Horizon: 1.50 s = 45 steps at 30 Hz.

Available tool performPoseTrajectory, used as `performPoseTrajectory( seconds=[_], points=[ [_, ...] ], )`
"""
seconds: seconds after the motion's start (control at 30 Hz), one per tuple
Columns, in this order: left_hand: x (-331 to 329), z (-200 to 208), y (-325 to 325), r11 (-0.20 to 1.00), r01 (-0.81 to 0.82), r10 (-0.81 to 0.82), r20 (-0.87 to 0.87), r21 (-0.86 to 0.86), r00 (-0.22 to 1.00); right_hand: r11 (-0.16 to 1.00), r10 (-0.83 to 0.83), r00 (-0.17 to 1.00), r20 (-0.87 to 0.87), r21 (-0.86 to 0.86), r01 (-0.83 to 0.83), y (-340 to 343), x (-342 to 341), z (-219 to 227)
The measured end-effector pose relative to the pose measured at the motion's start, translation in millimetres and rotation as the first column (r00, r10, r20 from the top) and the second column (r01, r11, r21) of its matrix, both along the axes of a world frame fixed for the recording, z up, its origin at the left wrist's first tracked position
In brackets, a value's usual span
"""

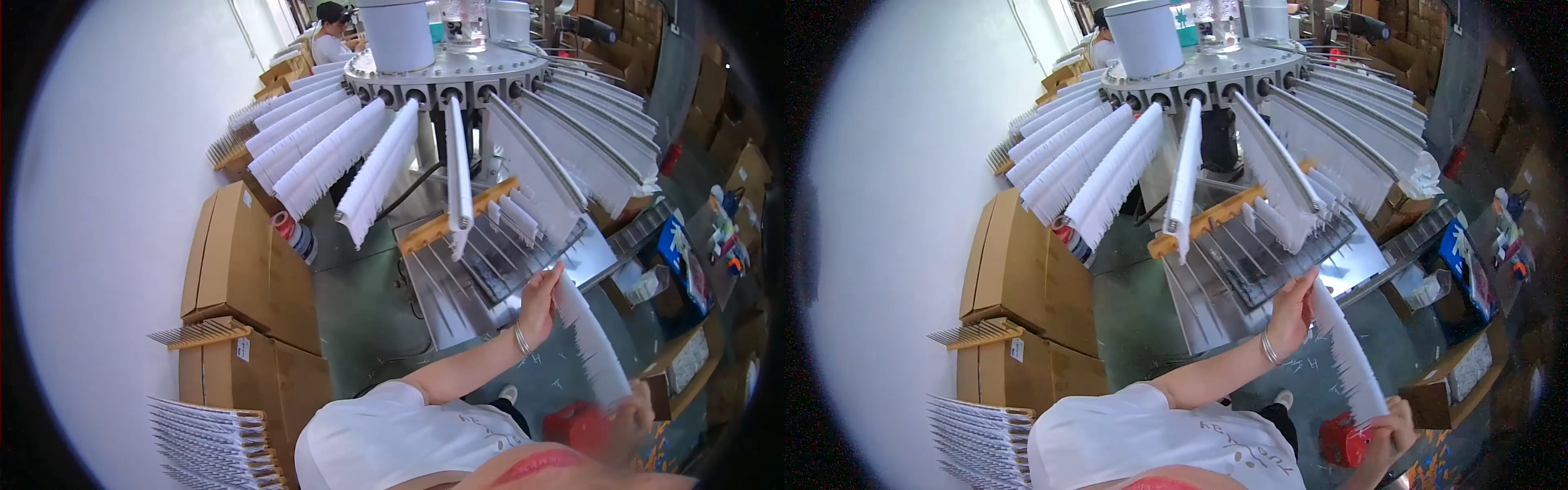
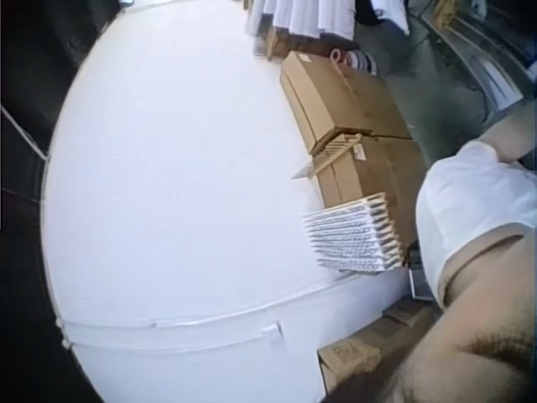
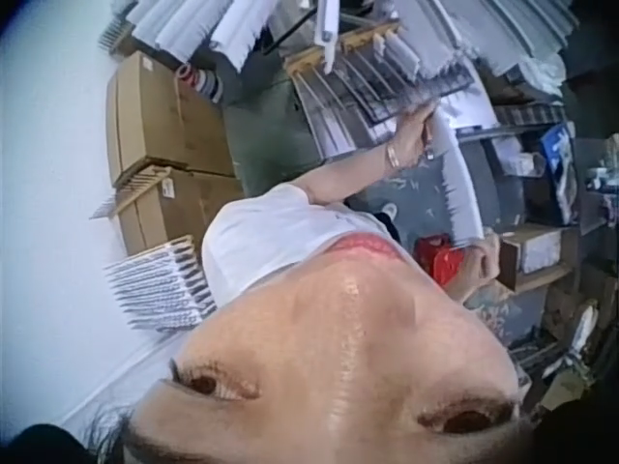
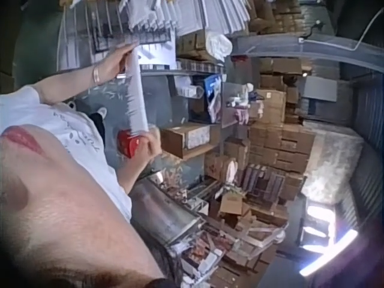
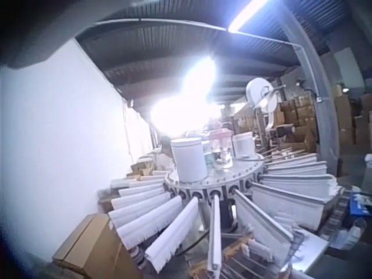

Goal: Sorting industrial brush-like parts from a machine and packaging them into plastic bags for shipment.

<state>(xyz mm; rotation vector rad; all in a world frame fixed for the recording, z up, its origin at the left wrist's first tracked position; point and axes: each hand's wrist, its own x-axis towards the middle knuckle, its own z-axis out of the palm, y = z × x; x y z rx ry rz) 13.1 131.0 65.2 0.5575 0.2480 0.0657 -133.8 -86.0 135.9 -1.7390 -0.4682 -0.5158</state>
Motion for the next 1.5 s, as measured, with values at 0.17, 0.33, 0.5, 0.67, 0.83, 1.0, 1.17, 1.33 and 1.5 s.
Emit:
performPoseTrajectory(
  seconds=[0.17,0.33,0.5,0.67,0.83,1.0,1.17,1.33,1.5],
  points=[
    [17.0,-6.3,-34.8,0.977,0.211,-0.212,-0.040,-0.020,0.976,0.884,0.156,0.955,0.251,-0.467,-0.022,9.6,-10.4,4.6],
    [40.3,-22.2,-94.1,0.873,0.407,-0.379,-0.153,0.268,0.913,0.712,0.529,0.832,0.166,-0.620,-0.329,0.5,23.0,1.8],
    [44.3,-27.1,-190.7,0.883,0.405,-0.364,-0.197,0.237,0.910,0.559,0.732,0.666,-0.143,-0.433,-0.707,-80.3,54.6,5.7],
    [58.4,-20.8,-273.5,0.842,0.474,-0.463,-0.104,0.256,0.880,0.978,-0.206,0.937,-0.283,-0.070,0.195,-176.7,133.6,-41.2],
    [73.0,-20.4,-312.4,0.842,0.508,-0.502,-0.081,0.179,0.861,0.910,0.203,0.765,-0.612,0.406,0.084,-216.0,215.8,-81.0],
    [111.3,-35.6,-313.3,0.848,0.508,-0.503,-0.074,0.151,0.861,0.721,0.561,0.534,-0.633,0.691,0.061,-221.0,277.6,-101.6],
    [124.1,-42.5,-258.8,0.324,-0.001,-0.283,0.098,0.946,0.954,0.701,0.577,0.530,-0.621,0.710,0.067,-224.2,336.8,-98.6],
    [120.6,44.2,-172.5,0.021,0.496,-0.853,-0.244,0.868,0.462,0.739,0.532,0.566,-0.630,0.672,0.053,-235.0,403.9,-74.7],
    [149.9,72.9,-177.2,0.090,0.477,-0.935,-0.090,0.874,0.342,0.718,0.588,0.536,-0.606,0.696,-0.002,-230.2,468.2,-66.2]
  ],
)
